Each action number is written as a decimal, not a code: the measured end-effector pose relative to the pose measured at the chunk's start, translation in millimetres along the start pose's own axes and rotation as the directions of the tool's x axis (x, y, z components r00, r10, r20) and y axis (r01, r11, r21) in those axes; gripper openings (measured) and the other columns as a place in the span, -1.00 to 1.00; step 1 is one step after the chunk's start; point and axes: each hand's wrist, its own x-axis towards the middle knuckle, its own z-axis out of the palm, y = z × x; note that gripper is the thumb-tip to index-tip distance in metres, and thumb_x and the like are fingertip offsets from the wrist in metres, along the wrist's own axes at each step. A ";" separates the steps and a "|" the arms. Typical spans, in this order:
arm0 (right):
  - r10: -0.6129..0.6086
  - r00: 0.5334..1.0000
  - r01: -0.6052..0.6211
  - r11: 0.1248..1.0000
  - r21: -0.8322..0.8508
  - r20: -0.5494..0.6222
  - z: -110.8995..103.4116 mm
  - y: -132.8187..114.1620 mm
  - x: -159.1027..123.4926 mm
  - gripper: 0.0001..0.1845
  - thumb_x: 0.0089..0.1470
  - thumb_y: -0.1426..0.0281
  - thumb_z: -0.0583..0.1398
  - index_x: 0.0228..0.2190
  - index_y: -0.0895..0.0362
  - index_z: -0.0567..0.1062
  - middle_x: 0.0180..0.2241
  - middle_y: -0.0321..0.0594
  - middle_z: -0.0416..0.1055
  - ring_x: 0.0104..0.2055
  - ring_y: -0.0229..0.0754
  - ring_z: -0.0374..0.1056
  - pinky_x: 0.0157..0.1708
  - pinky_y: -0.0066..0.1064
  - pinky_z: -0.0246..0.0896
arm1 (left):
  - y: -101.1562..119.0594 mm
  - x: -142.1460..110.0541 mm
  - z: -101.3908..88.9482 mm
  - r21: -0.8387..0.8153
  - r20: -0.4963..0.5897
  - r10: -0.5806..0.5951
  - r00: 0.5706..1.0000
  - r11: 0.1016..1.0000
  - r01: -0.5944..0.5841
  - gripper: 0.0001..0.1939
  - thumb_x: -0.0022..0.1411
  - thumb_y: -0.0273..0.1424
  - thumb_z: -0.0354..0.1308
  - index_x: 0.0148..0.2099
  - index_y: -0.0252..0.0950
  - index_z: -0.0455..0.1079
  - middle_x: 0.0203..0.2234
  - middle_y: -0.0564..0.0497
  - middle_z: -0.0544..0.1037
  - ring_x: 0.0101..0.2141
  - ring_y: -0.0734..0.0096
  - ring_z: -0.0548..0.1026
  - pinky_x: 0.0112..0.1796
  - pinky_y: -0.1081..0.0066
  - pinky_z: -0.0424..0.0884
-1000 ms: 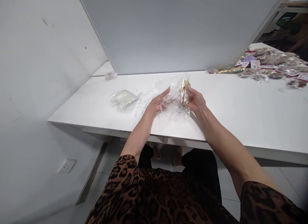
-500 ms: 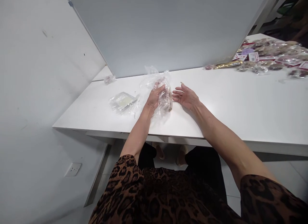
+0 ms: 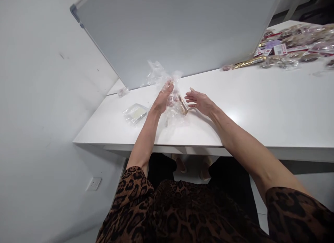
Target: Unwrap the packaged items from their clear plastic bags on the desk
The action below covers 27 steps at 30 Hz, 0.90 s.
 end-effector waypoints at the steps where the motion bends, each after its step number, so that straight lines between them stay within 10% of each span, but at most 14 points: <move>1: -0.028 0.998 0.030 0.999 -0.036 0.058 2.2 0.5 -2.7 -0.44 -0.11 -0.11 0.55 -0.29 0.03 0.60 -0.20 -0.21 0.59 -0.21 -0.17 0.43 -0.29 -0.36 0.35 | -0.2 -0.6 -0.6 0.007 0.039 -0.050 0.998 0.999 0.049 -0.38 0.29 0.00 0.43 0.33 0.02 0.47 -0.02 -0.11 0.64 0.05 0.00 0.66 -0.14 0.27 0.60; 5: -0.143 0.976 0.166 0.976 -0.141 0.162 6.8 5.1 -8.1 -0.43 -0.31 -0.06 0.61 -0.41 0.07 0.66 -0.31 -0.25 0.60 -0.21 -0.18 0.40 -0.13 -0.33 0.31 | -2.9 -3.0 -3.0 0.052 0.072 -0.115 0.991 0.992 0.111 -0.37 0.29 0.02 0.43 0.32 -0.01 0.47 0.00 -0.15 0.64 -0.02 0.03 0.69 -0.27 0.39 0.58; 12: -0.196 0.975 0.197 0.980 -0.002 -0.101 -3.9 1.0 0.7 -0.50 -0.24 0.06 0.57 -0.51 0.07 0.47 -0.32 -0.22 0.59 -0.22 -0.18 0.42 -0.26 -0.37 0.27 | 4.9 -4.0 -20.6 0.131 0.056 -0.032 0.998 0.991 0.025 -0.53 0.44 -0.02 0.27 0.27 -0.07 0.52 -0.02 -0.17 0.67 -0.11 0.13 0.70 -0.35 0.45 0.52; 21: -0.334 0.935 0.335 0.942 -0.013 -0.120 7.4 1.1 -3.9 -0.11 -0.37 0.06 0.64 0.03 -0.16 0.52 0.18 -0.24 0.41 0.21 0.00 0.29 0.09 -0.18 0.34 | 11.0 -31.5 5.0 -0.002 0.111 -0.184 0.977 0.983 0.185 -0.48 0.43 0.01 0.26 0.33 -0.04 0.50 0.04 -0.22 0.67 0.01 -0.07 0.70 -0.24 0.28 0.63; 27: -0.382 0.910 0.390 0.921 0.018 -0.164 -2.5 -12.3 2.4 -0.53 -0.22 0.14 0.57 -0.45 0.04 0.45 -0.10 -0.23 0.53 0.10 -0.03 0.37 -0.04 -0.26 0.27 | 19.6 -27.6 3.9 0.208 0.157 -0.052 0.986 0.978 0.019 -0.63 0.32 -0.21 0.45 0.13 -0.16 0.64 -0.17 -0.15 0.72 -0.25 0.24 0.71 -0.41 0.50 0.48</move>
